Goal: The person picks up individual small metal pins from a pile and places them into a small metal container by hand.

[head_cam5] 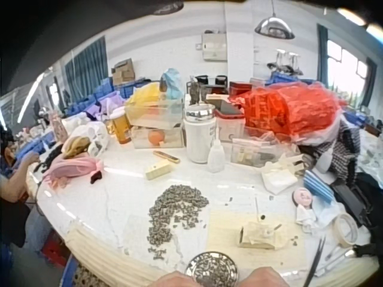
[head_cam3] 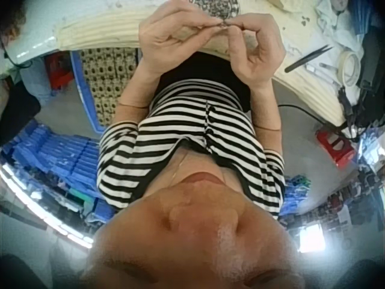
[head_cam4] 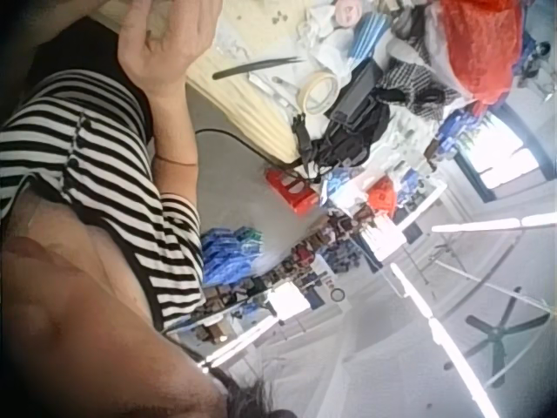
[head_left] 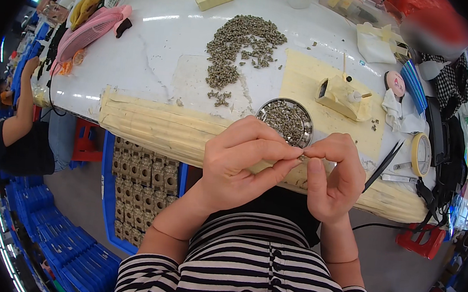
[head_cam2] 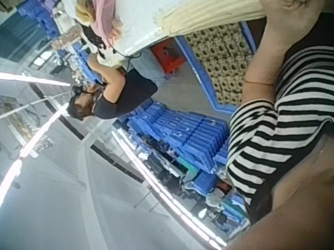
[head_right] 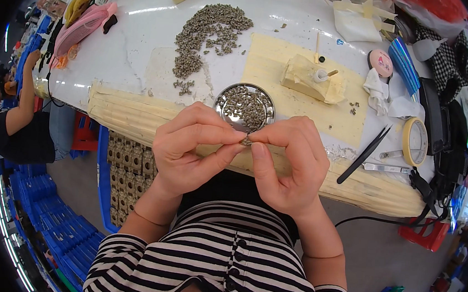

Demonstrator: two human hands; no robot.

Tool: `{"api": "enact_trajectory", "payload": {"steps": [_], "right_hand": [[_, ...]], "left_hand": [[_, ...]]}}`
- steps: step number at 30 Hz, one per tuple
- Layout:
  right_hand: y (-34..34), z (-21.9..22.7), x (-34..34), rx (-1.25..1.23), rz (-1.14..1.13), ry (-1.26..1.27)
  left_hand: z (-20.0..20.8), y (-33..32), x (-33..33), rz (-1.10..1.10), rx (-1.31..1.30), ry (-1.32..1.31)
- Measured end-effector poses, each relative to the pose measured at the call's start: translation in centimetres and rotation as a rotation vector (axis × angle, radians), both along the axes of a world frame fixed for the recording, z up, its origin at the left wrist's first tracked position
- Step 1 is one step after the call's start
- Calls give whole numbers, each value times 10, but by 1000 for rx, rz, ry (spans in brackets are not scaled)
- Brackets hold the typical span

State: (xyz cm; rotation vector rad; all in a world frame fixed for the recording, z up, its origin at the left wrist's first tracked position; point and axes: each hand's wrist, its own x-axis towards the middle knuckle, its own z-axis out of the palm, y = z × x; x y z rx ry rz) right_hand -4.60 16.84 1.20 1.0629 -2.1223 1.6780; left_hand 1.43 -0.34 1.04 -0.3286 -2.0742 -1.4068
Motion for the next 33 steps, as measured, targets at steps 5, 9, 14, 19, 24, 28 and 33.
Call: {"api": "enact_trajectory", "payload": {"steps": [5,9,14,19,24,28,33], "right_hand": [[1,1,-2,-1,-16,134],[0,1,-2,21,-12,118],[-1,1,-2,15,-3,94],[0,5,-2,28,24,39],[2,3,-5,57,92,-49],[2,2,-3,49,68,-38],[1,2,-3,20,42,-32]], "left_hand": [[0,1,-1,59,16,6],[0,1,-2,54,30,22],[1,2,-2,60,22,33],[1,2,-3,49,10,37],[2,0,0,40,-54,37],[2,1,-1,42,-61,56],[2,1,-1,54,-62,59]]}}
